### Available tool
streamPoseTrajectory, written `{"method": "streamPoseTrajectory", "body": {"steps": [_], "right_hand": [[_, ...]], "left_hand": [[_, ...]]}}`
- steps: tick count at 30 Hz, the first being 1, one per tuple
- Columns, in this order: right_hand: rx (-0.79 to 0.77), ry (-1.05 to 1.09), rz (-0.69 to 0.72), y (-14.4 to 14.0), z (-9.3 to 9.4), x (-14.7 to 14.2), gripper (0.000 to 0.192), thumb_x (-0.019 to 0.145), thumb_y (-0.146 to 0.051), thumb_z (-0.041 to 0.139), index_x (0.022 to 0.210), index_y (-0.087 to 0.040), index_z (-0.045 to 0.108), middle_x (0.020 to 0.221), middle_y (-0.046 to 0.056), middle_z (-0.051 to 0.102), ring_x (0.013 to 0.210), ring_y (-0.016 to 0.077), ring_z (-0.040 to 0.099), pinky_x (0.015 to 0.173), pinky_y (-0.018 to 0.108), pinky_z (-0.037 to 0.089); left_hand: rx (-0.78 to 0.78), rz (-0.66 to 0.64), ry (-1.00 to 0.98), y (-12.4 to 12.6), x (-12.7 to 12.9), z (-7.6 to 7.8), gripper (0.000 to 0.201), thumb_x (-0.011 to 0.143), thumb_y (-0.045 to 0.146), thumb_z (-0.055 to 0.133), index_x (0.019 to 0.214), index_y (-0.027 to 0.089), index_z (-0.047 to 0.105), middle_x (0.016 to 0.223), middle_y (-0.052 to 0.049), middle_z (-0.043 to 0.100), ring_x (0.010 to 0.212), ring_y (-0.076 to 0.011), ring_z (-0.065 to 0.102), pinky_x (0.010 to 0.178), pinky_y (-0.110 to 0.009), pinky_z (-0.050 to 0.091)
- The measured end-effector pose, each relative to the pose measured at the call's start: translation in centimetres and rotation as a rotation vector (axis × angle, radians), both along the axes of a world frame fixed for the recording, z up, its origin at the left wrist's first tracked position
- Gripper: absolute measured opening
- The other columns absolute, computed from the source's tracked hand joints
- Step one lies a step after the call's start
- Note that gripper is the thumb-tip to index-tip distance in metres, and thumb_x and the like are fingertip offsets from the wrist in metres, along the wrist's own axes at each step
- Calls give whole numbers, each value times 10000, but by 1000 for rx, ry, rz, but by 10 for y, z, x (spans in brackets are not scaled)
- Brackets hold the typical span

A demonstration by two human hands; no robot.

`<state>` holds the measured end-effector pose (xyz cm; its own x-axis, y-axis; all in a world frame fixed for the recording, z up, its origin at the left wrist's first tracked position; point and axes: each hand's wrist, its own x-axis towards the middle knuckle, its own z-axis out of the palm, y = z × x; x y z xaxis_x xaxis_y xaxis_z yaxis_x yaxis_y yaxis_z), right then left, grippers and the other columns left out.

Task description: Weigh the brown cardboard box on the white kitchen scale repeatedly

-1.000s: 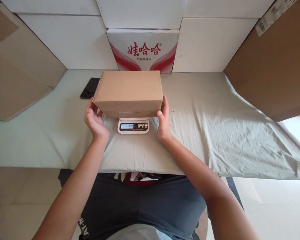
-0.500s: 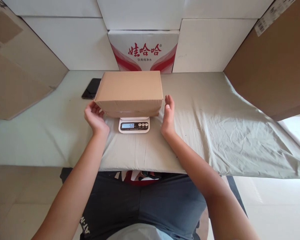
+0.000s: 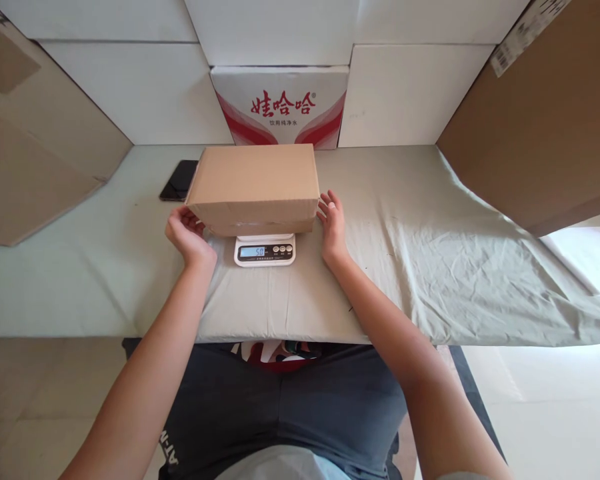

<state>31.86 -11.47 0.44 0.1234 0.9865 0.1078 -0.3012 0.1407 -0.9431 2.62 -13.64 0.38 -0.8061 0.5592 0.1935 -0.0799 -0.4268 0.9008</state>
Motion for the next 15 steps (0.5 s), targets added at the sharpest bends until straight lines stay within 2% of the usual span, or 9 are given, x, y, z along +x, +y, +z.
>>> {"method": "streamPoseTrajectory", "body": {"steps": [3,5,8,10,12,15], "right_hand": [[8,14,-19,1,1,-2,710,828,-860,674,1318,-348,630,1410,56,753,1396,318,670,1199,525,551],[17,22,-36,1,2,-3,604,835,-809,697,1194,-326,645,1209,36,756,1242,290,698,1083,471,585],[18,40,-132,2,3,-3,450,823,-703,748,947,-302,584,948,-17,618,914,207,637,863,357,565],[25,41,-195,4,2,-1,454,834,-659,762,840,-293,493,840,-45,497,764,169,536,753,309,512],[31,32,-215,6,2,0,493,867,-648,757,804,-287,427,789,-59,421,697,155,466,691,285,469],[34,12,-219,9,0,3,529,905,-663,748,807,-286,391,774,-66,392,665,149,436,649,271,446]], "left_hand": [[-18,-5,37,2,0,-1,431,993,638,525,886,229,607,869,-66,664,780,-191,624,635,-308,434],[-29,-6,41,3,-1,-1,445,994,652,514,875,231,595,852,-64,649,777,-197,613,649,-320,433],[-44,9,18,3,-2,0,439,989,645,509,857,233,585,820,-60,636,763,-202,607,648,-322,431],[-48,17,4,3,-1,2,420,984,623,521,847,231,585,810,-56,634,751,-196,612,634,-310,429],[-39,21,-8,1,0,5,380,979,572,536,842,223,599,806,-53,639,740,-185,620,619,-290,430],[-27,28,-26,-1,3,9,323,981,482,531,842,209,634,803,-54,654,733,-171,629,604,-265,434]]}}
